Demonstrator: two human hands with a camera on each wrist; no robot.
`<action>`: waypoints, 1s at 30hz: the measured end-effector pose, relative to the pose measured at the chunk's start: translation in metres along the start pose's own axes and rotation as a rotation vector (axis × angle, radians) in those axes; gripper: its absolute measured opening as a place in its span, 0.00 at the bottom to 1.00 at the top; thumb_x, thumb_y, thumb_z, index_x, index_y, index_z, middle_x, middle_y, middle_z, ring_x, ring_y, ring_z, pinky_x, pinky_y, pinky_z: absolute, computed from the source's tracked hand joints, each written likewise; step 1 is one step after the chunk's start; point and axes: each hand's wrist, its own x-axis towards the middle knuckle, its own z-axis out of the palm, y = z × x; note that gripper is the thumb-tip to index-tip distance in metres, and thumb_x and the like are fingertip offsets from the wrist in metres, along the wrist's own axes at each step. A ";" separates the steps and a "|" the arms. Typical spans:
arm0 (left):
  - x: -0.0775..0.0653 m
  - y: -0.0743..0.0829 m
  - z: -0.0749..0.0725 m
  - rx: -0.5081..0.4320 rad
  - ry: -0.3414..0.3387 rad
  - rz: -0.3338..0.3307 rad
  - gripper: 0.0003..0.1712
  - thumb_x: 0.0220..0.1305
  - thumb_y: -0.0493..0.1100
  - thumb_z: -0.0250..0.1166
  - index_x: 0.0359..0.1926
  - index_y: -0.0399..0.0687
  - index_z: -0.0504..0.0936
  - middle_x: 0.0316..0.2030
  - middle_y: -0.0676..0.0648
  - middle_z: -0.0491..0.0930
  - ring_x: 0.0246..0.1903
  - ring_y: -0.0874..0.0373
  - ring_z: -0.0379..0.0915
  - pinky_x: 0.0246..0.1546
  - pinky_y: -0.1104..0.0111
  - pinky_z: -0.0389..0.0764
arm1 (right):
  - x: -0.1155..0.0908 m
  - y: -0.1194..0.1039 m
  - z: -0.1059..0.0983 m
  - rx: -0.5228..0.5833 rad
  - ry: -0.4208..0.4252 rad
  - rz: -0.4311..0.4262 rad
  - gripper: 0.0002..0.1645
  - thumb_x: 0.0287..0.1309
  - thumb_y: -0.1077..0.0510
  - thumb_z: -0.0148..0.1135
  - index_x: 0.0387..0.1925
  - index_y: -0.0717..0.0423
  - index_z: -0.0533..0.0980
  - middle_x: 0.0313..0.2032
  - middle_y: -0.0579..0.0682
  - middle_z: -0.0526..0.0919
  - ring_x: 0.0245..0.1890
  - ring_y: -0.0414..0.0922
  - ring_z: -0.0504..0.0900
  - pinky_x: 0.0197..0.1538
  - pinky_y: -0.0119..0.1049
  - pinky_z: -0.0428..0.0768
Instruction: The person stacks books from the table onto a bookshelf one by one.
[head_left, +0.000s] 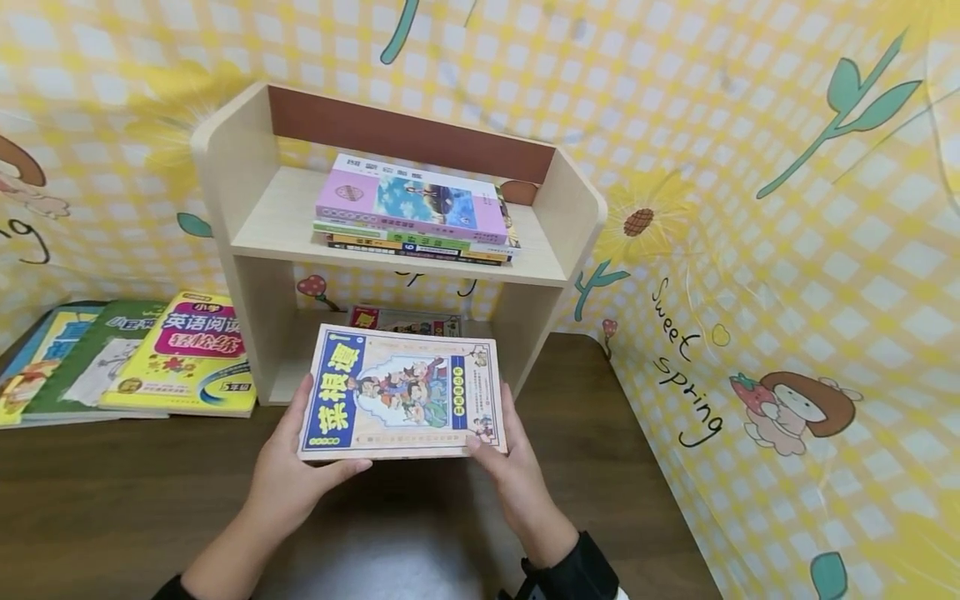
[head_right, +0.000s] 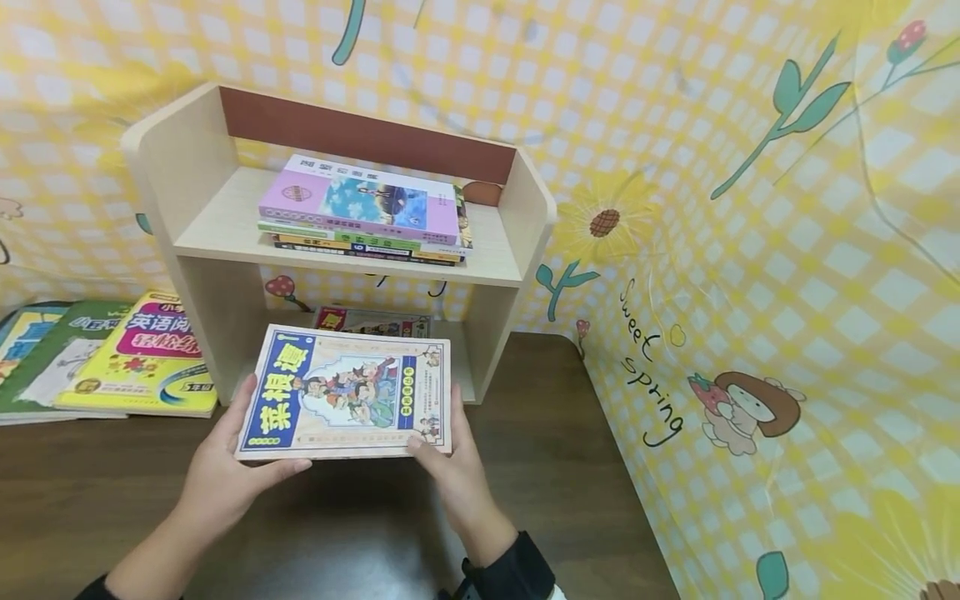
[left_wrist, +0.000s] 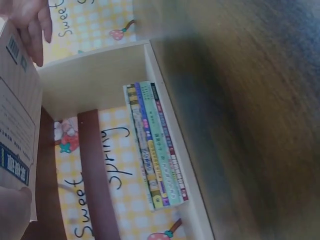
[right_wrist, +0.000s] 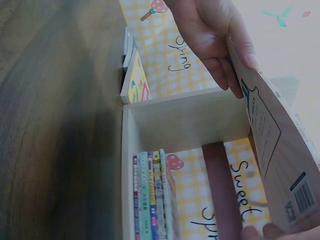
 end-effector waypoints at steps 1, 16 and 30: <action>-0.001 0.002 0.000 0.001 0.004 0.002 0.68 0.44 0.35 0.79 0.77 0.47 0.42 0.65 0.33 0.66 0.42 0.81 0.70 0.41 0.87 0.72 | -0.001 -0.001 0.000 -0.021 -0.007 -0.013 0.56 0.62 0.65 0.59 0.76 0.52 0.31 0.76 0.53 0.39 0.69 0.47 0.61 0.62 0.27 0.68; 0.004 0.050 -0.012 0.072 0.019 0.157 0.67 0.45 0.34 0.78 0.77 0.51 0.41 0.68 0.35 0.61 0.46 0.83 0.68 0.42 0.88 0.72 | -0.002 -0.037 0.007 -0.268 -0.007 -0.226 0.69 0.53 0.59 0.72 0.75 0.45 0.28 0.76 0.45 0.33 0.73 0.45 0.48 0.68 0.29 0.59; 0.057 0.105 -0.028 0.064 0.008 0.226 0.61 0.52 0.43 0.75 0.77 0.61 0.42 0.67 0.44 0.66 0.51 0.64 0.75 0.42 0.81 0.77 | 0.049 -0.100 0.018 -0.217 -0.074 -0.310 0.64 0.57 0.70 0.64 0.76 0.44 0.29 0.75 0.41 0.43 0.67 0.46 0.65 0.61 0.31 0.71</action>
